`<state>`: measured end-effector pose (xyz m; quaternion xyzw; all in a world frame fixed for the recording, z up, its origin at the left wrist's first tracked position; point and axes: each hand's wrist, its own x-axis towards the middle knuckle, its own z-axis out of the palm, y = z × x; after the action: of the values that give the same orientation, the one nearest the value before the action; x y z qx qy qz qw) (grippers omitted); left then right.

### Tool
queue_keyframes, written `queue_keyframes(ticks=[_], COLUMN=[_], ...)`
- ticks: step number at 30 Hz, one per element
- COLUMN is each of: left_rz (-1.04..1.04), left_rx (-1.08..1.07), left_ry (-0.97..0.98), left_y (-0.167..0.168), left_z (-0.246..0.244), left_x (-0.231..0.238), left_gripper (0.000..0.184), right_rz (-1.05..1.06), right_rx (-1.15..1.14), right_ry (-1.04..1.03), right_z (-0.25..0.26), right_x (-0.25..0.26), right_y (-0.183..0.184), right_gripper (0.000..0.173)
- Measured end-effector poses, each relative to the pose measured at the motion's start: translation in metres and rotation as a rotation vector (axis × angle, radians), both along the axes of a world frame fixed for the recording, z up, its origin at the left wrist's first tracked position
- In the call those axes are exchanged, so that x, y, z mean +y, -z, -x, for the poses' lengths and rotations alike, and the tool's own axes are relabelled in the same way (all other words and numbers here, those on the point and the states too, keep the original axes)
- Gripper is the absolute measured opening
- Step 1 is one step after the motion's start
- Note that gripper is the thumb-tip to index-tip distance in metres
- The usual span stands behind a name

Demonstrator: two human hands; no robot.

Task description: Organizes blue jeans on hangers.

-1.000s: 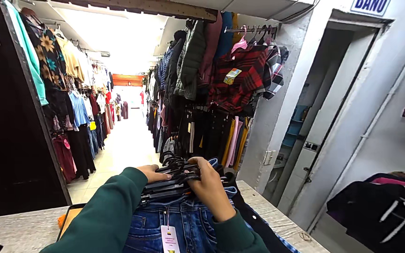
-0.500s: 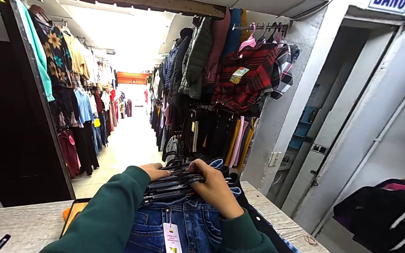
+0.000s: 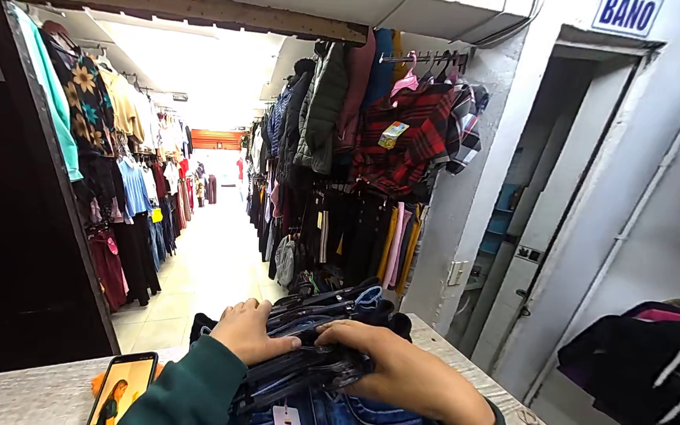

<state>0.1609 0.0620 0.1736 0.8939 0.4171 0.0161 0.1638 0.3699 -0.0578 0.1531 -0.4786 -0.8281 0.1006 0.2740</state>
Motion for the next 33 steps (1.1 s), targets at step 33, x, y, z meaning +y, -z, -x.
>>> queue_keyframes(ticks=[33], left_rz=[-0.008], left_rx=[0.012], left_ry=[0.093], left_y=[0.010], left_z=[0.011], left_x=[-0.001], left_gripper=[0.090], right_rz=[-0.161], right_rx=[0.220], right_ry=[0.257], right_z=[0.004], right_x=[0.073], right_y=[0.041], right_gripper=[0.060])
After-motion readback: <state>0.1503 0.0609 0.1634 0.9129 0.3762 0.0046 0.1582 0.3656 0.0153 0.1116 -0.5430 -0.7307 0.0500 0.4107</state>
